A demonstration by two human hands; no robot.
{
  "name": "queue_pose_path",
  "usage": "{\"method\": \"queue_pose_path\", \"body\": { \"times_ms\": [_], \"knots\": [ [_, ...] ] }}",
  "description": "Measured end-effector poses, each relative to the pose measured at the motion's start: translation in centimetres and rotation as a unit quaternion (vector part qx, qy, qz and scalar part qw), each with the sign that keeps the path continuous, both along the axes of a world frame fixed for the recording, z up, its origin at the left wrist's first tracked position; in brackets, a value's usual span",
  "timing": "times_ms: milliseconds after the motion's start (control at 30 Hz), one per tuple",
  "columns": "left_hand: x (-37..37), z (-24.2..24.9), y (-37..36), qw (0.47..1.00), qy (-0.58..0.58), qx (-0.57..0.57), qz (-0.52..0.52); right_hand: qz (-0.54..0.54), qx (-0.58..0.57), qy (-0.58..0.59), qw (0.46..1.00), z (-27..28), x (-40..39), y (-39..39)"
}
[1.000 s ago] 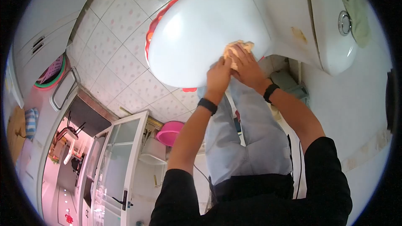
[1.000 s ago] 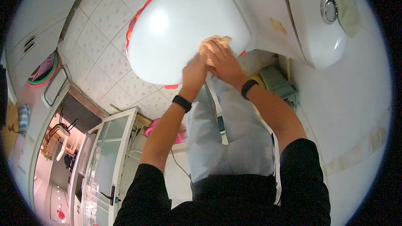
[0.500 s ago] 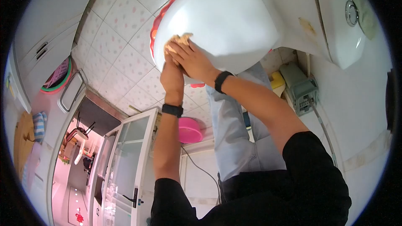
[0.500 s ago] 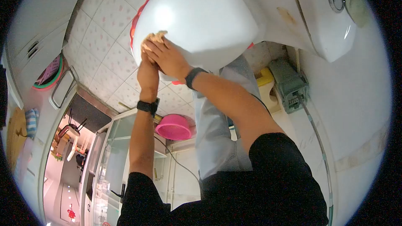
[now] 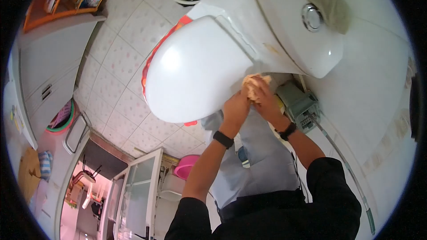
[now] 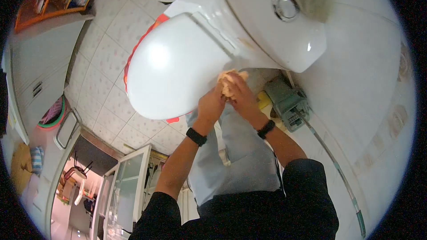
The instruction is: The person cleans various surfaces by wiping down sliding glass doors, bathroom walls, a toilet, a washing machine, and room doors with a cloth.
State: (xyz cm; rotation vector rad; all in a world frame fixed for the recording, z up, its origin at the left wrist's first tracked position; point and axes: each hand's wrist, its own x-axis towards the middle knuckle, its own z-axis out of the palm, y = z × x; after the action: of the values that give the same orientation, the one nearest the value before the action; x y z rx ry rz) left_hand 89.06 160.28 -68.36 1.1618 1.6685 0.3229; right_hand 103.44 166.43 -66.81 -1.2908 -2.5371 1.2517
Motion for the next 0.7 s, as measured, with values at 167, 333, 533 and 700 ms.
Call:
{"method": "queue_pose_path", "body": {
  "times_ms": [167, 333, 533, 700],
  "knots": [
    [4.1, 8.0, 4.7, 0.953, -0.050, 0.296, 0.049, -0.070, 0.190, -0.008, 0.979, 10.4, 4.7, 5.0],
    [8.1, 11.8, 11.0, 0.967, -0.027, 0.252, 0.016, -0.216, 0.234, -0.002, 0.948, 10.7, 6.1, 8.0],
    [4.9, 9.9, 14.0, 0.964, 0.020, 0.226, 0.139, -0.170, 0.216, 0.042, 0.961, 8.1, 1.3, 12.3],
    [3.1, 11.7, 16.0, 0.934, 0.070, 0.279, 0.214, -0.081, 0.196, 0.073, 0.975, 9.0, -1.8, 16.0]
  ]
}}
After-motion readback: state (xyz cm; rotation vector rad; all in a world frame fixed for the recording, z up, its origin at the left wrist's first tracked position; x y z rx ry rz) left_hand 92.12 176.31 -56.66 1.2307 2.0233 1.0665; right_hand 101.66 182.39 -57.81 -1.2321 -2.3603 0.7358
